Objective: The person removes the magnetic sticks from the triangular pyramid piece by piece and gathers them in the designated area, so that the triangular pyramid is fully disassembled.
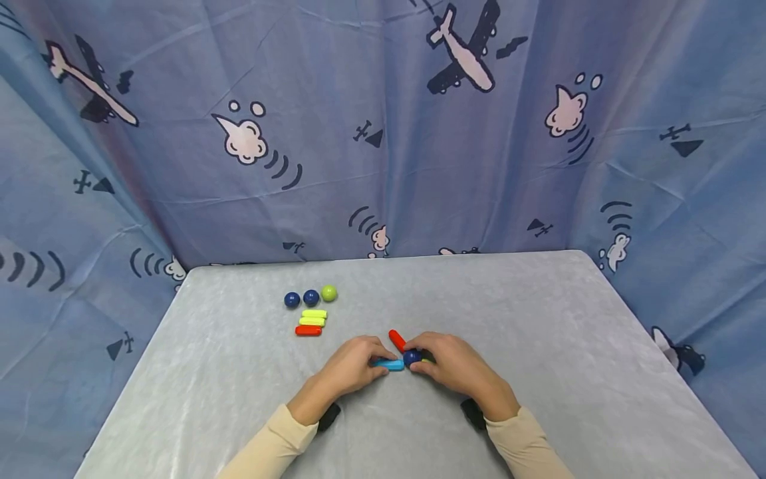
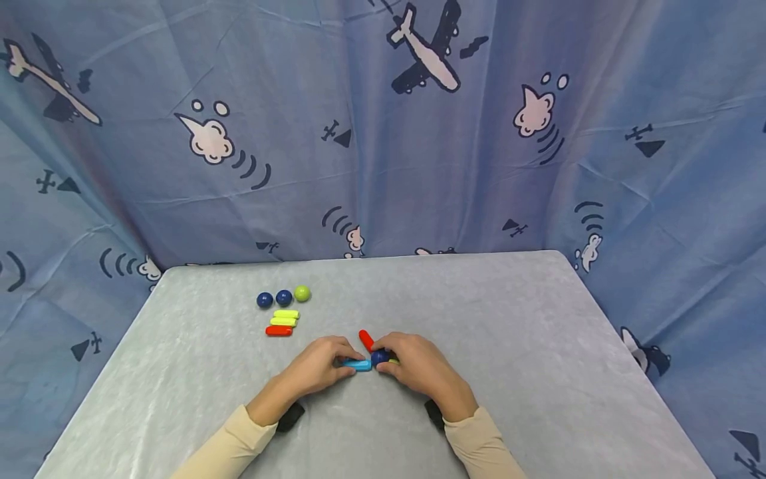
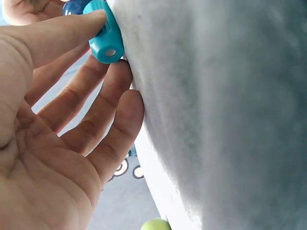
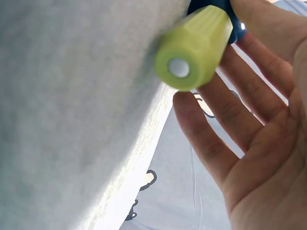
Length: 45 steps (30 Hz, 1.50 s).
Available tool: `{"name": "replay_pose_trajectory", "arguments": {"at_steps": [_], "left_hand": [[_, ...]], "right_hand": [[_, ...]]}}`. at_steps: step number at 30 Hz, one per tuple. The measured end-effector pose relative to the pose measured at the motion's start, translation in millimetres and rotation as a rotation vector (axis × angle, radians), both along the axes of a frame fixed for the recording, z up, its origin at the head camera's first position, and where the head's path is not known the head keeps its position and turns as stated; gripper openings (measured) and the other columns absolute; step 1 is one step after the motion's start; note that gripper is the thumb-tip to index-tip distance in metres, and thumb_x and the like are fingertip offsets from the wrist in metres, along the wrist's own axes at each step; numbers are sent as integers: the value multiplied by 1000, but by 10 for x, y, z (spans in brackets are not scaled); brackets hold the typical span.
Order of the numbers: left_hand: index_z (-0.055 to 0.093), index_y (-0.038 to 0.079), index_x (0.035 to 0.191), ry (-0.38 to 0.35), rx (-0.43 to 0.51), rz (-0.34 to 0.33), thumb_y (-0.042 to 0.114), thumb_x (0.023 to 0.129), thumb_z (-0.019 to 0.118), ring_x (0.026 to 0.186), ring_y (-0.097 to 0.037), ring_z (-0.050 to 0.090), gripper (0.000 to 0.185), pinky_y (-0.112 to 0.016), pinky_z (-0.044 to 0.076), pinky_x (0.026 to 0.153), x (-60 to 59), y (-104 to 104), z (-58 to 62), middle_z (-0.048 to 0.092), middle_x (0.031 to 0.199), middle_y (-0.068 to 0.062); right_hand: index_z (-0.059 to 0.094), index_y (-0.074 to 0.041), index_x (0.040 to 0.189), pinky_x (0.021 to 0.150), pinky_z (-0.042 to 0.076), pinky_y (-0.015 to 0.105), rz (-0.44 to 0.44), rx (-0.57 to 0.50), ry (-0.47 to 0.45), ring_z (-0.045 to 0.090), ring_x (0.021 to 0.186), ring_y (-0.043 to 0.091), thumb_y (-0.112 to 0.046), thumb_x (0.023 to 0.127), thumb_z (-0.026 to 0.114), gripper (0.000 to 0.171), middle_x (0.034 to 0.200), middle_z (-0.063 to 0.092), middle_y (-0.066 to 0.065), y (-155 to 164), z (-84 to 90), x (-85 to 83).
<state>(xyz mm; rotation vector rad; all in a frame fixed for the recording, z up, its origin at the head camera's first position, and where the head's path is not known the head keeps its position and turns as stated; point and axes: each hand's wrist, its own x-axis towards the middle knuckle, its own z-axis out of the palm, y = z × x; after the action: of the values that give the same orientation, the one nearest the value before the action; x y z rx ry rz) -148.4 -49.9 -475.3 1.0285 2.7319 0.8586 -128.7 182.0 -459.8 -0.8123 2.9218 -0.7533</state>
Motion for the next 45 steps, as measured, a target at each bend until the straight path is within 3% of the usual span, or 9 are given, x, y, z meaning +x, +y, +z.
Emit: {"name": "replay_pose_trajectory", "arguments": {"at_steps": [18,34,45], "left_hand": [[78,13,102,-52,4,16,13,84,80,72,-5,53,18,-17,42,66,44,-123,18,68,86,4],[78,18,102,-51,57,158,12,83,80,82,-10,61,20,-23,48,72,151,-474,175,70,91,8],[78,17,99,-36,124,273,5,80,81,84,-15,64,23,-27,52,73,101,-738,227,72,94,6]], "right_hand": [[72,-20,117,90,55,39,-10,11,-16,68,102,13,-32,86,77,33,111,73,-6,-2,-13,-4],[72,-20,116,93,54,40,-24,21,-37,67,104,13,-30,85,79,34,111,72,-7,-13,-3,9],[72,-20,116,93,54,39,-12,15,-26,67,103,13,-31,85,78,33,111,72,-7,-3,-12,-1]]}}
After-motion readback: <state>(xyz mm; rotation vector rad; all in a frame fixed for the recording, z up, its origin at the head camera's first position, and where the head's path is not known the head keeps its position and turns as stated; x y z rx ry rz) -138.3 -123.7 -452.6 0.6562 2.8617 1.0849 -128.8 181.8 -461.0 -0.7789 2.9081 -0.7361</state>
